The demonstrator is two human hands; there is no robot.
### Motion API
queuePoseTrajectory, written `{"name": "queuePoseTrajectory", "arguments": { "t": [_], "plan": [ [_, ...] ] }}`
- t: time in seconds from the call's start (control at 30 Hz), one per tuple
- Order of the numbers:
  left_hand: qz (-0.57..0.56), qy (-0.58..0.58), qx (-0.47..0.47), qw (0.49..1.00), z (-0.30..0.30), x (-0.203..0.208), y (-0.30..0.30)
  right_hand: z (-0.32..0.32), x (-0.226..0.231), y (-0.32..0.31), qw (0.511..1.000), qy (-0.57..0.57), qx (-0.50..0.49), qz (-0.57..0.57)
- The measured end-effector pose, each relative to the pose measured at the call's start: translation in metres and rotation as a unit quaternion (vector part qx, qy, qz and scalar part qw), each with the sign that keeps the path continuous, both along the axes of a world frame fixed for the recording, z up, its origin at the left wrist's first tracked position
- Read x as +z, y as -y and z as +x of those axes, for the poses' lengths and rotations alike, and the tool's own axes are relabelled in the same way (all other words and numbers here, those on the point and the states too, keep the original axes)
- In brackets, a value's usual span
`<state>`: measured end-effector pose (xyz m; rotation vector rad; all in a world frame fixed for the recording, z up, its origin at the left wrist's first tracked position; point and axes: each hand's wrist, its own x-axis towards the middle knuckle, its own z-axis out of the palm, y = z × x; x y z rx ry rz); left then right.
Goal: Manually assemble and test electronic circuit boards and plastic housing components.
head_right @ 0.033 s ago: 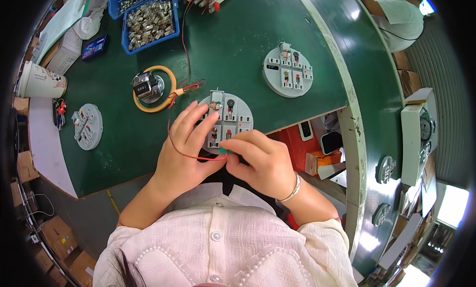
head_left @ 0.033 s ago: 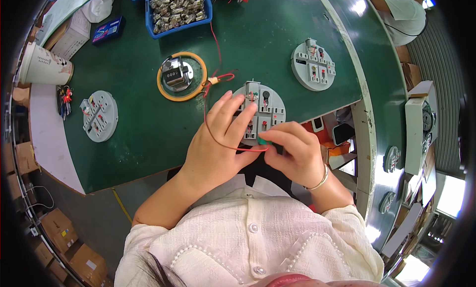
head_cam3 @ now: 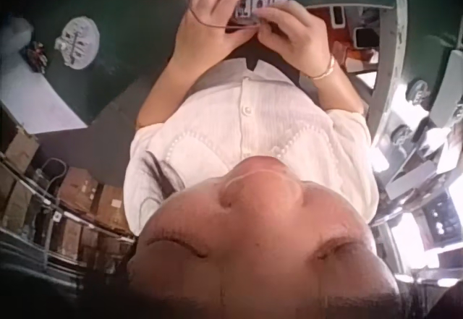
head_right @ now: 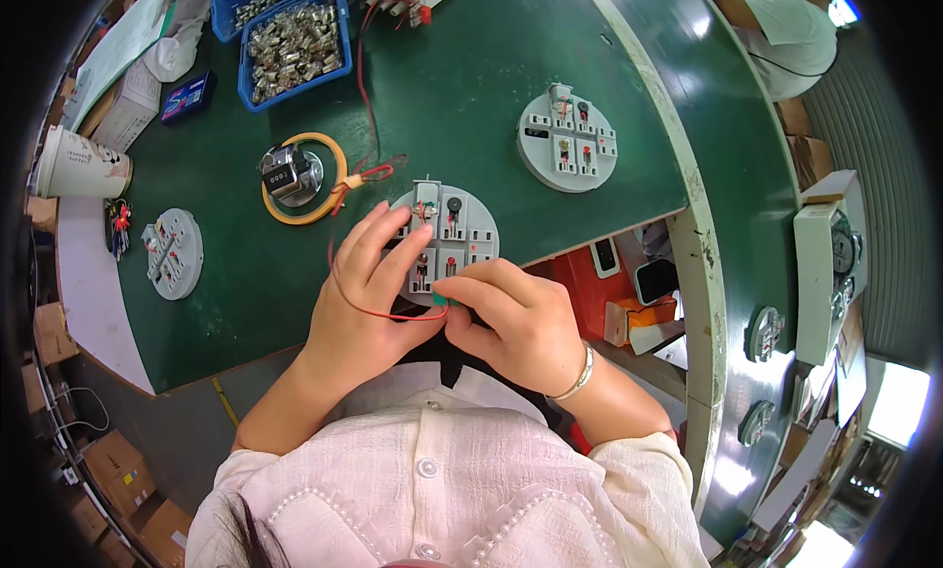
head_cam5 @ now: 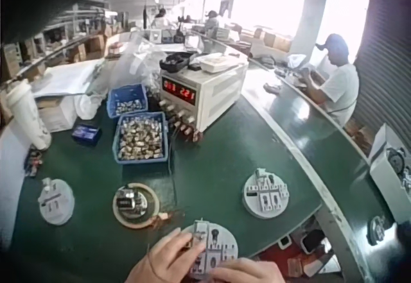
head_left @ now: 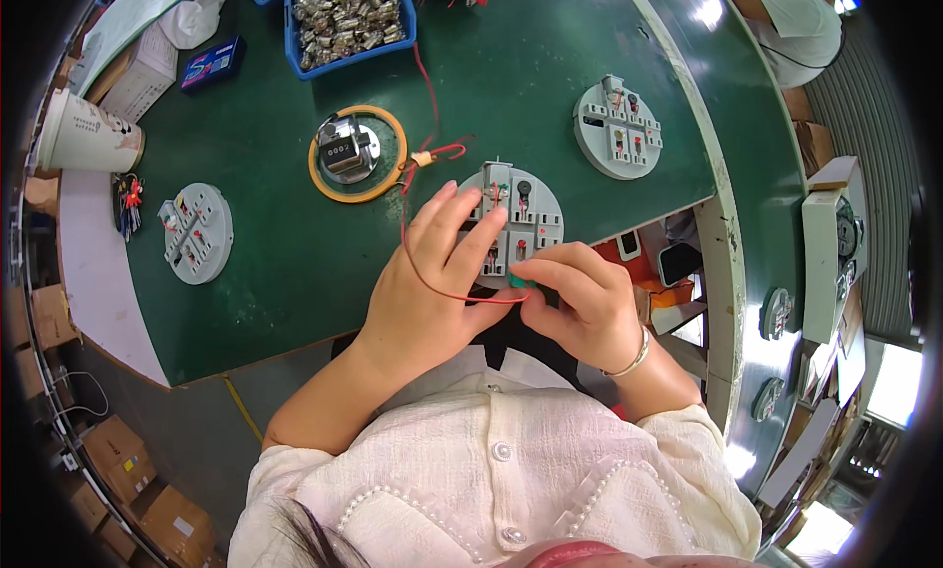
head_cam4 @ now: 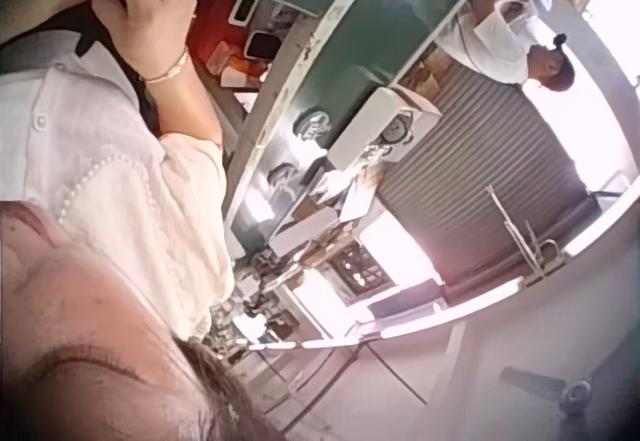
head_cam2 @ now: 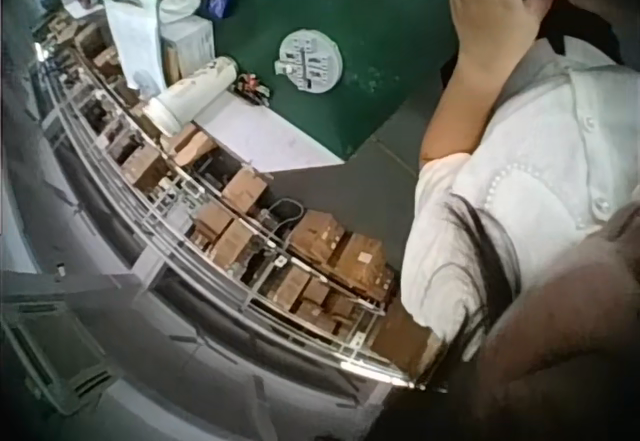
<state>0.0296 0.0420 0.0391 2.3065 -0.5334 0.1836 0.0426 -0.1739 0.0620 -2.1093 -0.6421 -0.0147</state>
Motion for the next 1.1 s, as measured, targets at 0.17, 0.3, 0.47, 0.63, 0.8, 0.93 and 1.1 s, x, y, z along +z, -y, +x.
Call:
{"name": "queuePoseTrajectory", "arguments": {
  "t": [0.17, 0.3, 0.47, 0.63, 0.8, 0.93, 1.1],
  "plan": [
    [0.015, -0.002, 0.006, 1.000, -0.001, 0.001, 0.002, 0.002, 0.001, 0.002, 0.999, 0.043, 0.011, -0.032],
    [0.005, -0.009, 0.010, 1.000, -0.001, 0.000, 0.003, -0.001, -0.003, -0.001, 0.998, 0.057, 0.005, -0.024],
    [0.011, -0.001, 0.019, 1.000, -0.002, -0.002, 0.005, 0.006, -0.001, 0.009, 0.999, -0.011, 0.016, 0.025],
    [0.022, 0.015, 0.017, 0.999, 0.001, -0.002, 0.005, 0.031, -0.008, 0.023, 0.995, 0.001, -0.097, 0.018],
    [0.020, 0.018, 0.019, 0.999, 0.000, -0.003, 0.007, 0.035, -0.009, 0.026, 0.994, -0.051, -0.089, 0.037],
    [0.020, 0.018, 0.017, 0.999, 0.000, -0.003, 0.007, 0.033, -0.007, 0.027, 0.994, -0.053, -0.086, 0.029],
    [0.024, 0.013, 0.016, 1.000, -0.001, -0.002, 0.009, 0.032, -0.008, 0.028, 0.998, -0.016, -0.068, 0.009]
  ]
}}
